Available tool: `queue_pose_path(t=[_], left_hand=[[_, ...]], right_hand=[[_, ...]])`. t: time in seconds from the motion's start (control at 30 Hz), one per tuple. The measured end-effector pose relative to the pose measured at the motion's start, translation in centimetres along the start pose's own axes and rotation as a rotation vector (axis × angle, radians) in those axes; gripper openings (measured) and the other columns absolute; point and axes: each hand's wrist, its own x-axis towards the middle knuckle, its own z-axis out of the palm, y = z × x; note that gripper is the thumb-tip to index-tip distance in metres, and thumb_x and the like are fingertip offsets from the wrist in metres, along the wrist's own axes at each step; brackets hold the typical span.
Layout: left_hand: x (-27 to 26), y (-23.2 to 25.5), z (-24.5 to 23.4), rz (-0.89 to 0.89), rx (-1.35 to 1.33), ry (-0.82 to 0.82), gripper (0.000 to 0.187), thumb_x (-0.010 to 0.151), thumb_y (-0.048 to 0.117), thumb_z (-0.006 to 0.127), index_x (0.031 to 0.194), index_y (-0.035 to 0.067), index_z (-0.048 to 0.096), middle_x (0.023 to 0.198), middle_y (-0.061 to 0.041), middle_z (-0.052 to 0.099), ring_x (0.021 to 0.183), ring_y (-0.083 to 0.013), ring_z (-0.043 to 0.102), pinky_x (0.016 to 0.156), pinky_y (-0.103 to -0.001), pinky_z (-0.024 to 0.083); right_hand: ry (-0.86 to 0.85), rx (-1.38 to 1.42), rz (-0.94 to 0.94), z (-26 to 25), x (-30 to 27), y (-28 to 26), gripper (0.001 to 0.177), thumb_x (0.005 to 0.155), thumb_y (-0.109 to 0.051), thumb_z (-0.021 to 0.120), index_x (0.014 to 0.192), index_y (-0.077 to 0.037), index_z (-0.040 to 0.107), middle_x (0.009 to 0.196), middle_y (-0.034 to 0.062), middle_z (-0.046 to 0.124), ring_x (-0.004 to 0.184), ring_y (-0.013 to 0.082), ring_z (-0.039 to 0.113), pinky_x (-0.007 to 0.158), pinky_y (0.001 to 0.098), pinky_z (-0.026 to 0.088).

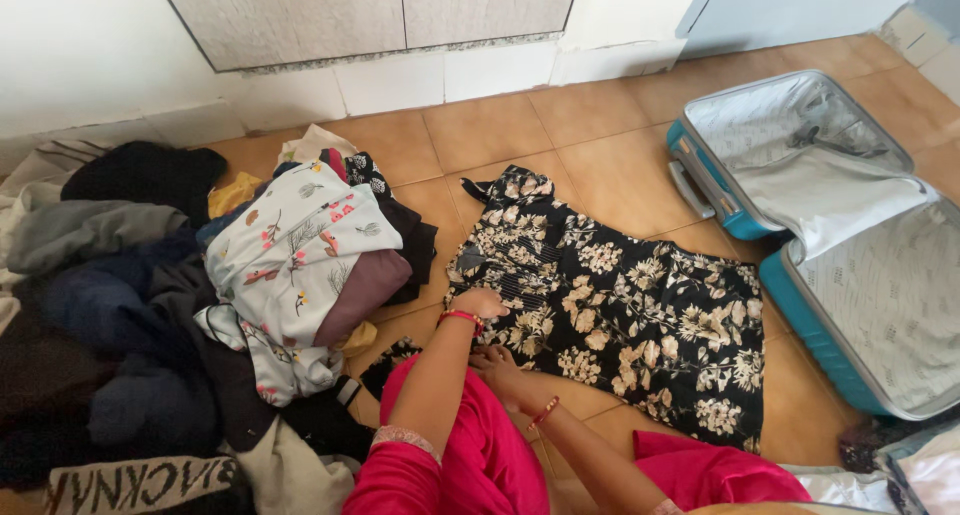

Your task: The person sits on the floor and folds several garments, including a black floral dress, a white patterned shirt, and a blue patterned top. The folded items are stacked neatly beside an open suitcase.

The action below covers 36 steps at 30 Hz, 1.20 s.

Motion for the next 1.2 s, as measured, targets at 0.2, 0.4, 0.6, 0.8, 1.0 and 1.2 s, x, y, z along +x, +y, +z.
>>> queue_pose_path(t=[0.2, 0.4, 0.6, 0.8, 1.0, 1.2], left_hand=[[0.2, -0.2, 0.1, 0.048, 0.045, -0.018, 0.064, 0.091, 0.053, 0.057, 0.127, 0.001, 0.069, 0.141, -0.020, 0.061, 0.130, -0.0374, 0.058, 0.108, -0.045, 0.047], [0.6, -0.4, -0.2, -0.034, -0.005, -0.048, 0.067, 0.091, 0.054, 0.055, 0.132, 0.002, 0.064, 0.145, -0.019, 0.055, 0.131, -0.0391, 0.055, 0.109, -0.046, 0.045], [0.6, -0.9, -0.3, 0.038, 0.005, -0.037, 0.082, 0.099, 0.069, 0.034, 0.120, 0.000, 0.075, 0.134, -0.024, 0.066, 0.126, -0.0438, 0.060, 0.108, -0.049, 0.046], [-0.1, -2.1, -0.8, -0.102, -0.364, 0.087, 0.101, 0.090, 0.087, 0.023, 0.118, 0.003, 0.072, 0.134, -0.024, 0.062, 0.130, -0.0431, 0.054, 0.113, -0.050, 0.038], [-1.9, -2.5, -2.1, -0.194, -0.349, 0.392, 0.096, 0.080, 0.087, 0.052, 0.126, 0.003, 0.064, 0.136, -0.026, 0.060, 0.131, -0.0436, 0.053, 0.113, -0.054, 0.034], [-3.0, -1.3, -1.6, -0.298, -0.134, 0.336, 0.071, 0.069, 0.048, 0.076, 0.126, 0.007, 0.065, 0.129, -0.019, 0.065, 0.123, -0.0390, 0.060, 0.101, -0.062, 0.043]], right_hand=[[-0.039, 0.255, 0.091, -2.0, -0.6, -1.1, 0.067, 0.085, -0.029, 0.067, 0.147, -0.009, 0.050, 0.140, 0.0168, 0.051, 0.135, 0.0356, 0.045, 0.112, 0.0508, 0.034], [-0.028, 0.166, 0.034, -3.0, -0.4, -1.5, 0.067, 0.084, -0.027, 0.068, 0.146, -0.009, 0.050, 0.154, 0.0168, 0.043, 0.139, 0.0356, 0.043, 0.109, 0.0569, 0.033], [0.288, 0.382, -0.053, -4.2, -0.9, -0.9, 0.049, 0.089, -0.021, 0.068, 0.135, -0.005, 0.065, 0.138, 0.0209, 0.060, 0.126, 0.0394, 0.057, 0.107, 0.0489, 0.045], [0.522, 1.120, 0.439, -8.6, -3.0, 4.8, 0.044, 0.091, -0.018, 0.061, 0.135, -0.009, 0.064, 0.142, 0.0119, 0.061, 0.131, 0.0273, 0.057, 0.114, 0.0437, 0.043], [0.597, 1.231, 0.931, -9.3, -8.8, 10.8, 0.065, 0.086, -0.027, 0.060, 0.150, -0.024, 0.047, 0.150, 0.0099, 0.055, 0.135, 0.0262, 0.051, 0.104, 0.0463, 0.039], [0.369, 0.211, 0.782, -2.4, -14.4, 9.7, 0.056, 0.075, -0.034, 0.080, 0.123, -0.011, 0.062, 0.116, 0.0086, 0.067, 0.109, 0.0302, 0.063, 0.092, 0.0422, 0.052]])
